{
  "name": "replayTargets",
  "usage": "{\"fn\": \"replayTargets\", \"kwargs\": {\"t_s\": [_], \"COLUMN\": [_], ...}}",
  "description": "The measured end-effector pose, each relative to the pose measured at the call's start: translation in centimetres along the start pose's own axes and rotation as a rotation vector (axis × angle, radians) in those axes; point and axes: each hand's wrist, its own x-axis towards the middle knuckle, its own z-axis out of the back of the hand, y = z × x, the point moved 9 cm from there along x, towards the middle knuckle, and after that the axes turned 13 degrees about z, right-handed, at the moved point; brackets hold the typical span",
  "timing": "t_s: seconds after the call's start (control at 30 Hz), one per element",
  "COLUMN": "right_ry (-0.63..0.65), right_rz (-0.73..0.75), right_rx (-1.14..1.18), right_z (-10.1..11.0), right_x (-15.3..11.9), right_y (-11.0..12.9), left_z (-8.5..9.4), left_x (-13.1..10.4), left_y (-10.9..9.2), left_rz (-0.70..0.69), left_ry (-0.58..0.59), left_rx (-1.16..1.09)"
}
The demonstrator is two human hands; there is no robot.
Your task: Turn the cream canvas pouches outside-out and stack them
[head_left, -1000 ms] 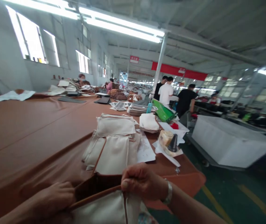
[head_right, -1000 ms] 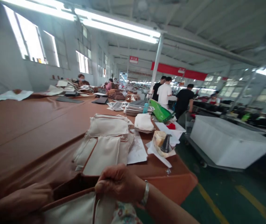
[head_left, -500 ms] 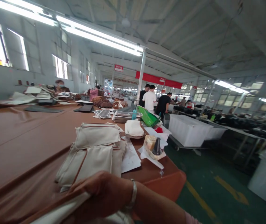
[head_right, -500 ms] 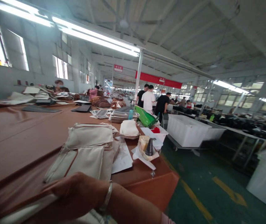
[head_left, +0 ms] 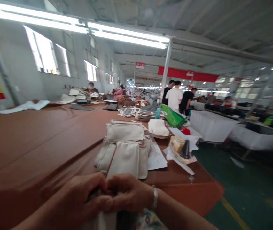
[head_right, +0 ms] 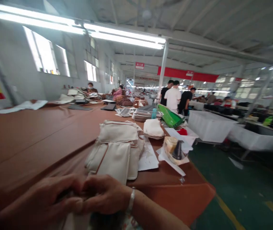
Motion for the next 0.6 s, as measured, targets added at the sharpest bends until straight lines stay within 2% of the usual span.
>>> {"fn": "replayTargets", "kwargs": {"t_s": [0.07,0.13,0.3,0.47,0.6], "right_ry": [-0.132,-0.161,-0.072,-0.058,-0.037], "right_rz": [0.02,-0.001,-0.094,-0.1,-0.106], "right_rx": [-0.034,-0.102,-0.095,-0.244,-0.287], "right_z": [1.4,2.5,2.6,2.6,2.6], "right_x": [-1.7,-3.3,-5.3,-5.4,-5.2], "right_y": [-0.1,-0.5,-1.1,0.3,0.5], "left_z": [-1.5,-2.5,-4.4,-4.0,-3.7], "left_x": [-0.7,-1.2,-1.2,-0.3,0.3], "left_y": [0.9,1.6,1.2,-0.2,-0.8], "left_rz": [0.127,0.217,0.218,0.161,0.188], "left_ry": [0.179,0.259,0.4,0.388,0.378], "left_rx": [-0.166,-0.323,-0.576,-0.482,-0.385]}}
